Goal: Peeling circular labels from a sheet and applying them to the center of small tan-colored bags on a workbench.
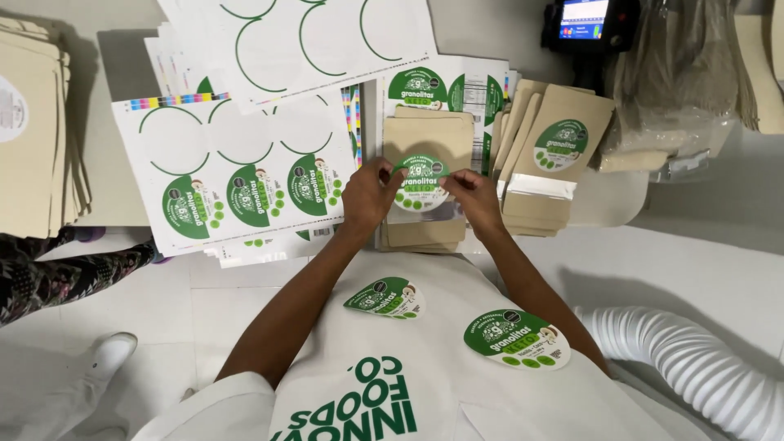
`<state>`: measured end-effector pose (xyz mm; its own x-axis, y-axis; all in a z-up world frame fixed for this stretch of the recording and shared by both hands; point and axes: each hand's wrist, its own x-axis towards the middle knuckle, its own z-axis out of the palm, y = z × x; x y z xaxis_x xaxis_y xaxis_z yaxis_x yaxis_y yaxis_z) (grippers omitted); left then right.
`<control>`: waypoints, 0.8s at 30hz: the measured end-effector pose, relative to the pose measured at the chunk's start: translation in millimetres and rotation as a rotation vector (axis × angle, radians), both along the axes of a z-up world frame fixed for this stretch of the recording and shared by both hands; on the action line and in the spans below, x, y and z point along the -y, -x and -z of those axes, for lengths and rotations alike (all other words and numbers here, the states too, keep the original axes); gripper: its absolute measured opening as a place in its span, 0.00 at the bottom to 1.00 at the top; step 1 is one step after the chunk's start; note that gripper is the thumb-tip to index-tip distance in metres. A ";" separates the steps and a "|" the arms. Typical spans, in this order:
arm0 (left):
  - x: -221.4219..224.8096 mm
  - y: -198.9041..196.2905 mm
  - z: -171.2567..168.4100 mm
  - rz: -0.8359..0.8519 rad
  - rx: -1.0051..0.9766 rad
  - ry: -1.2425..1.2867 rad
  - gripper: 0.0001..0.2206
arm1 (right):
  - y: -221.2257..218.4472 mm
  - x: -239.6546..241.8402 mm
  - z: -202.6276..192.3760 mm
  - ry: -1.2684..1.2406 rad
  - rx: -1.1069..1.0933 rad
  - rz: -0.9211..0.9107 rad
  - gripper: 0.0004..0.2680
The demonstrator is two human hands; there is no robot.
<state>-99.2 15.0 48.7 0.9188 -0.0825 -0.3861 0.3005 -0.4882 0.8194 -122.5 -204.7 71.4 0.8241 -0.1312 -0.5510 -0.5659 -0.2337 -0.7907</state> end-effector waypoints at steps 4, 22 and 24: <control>23.7 -16.9 28.9 0.091 0.020 -0.160 0.11 | -12.0 10.4 23.2 0.175 0.011 -0.006 0.08; 8.7 -67.9 24.3 0.367 0.228 -0.600 0.22 | -16.9 -10.3 65.7 0.877 0.520 -0.464 0.13; 7.9 -67.3 21.6 0.389 0.301 -0.642 0.21 | -6.5 -29.4 86.3 0.924 0.896 -0.811 0.16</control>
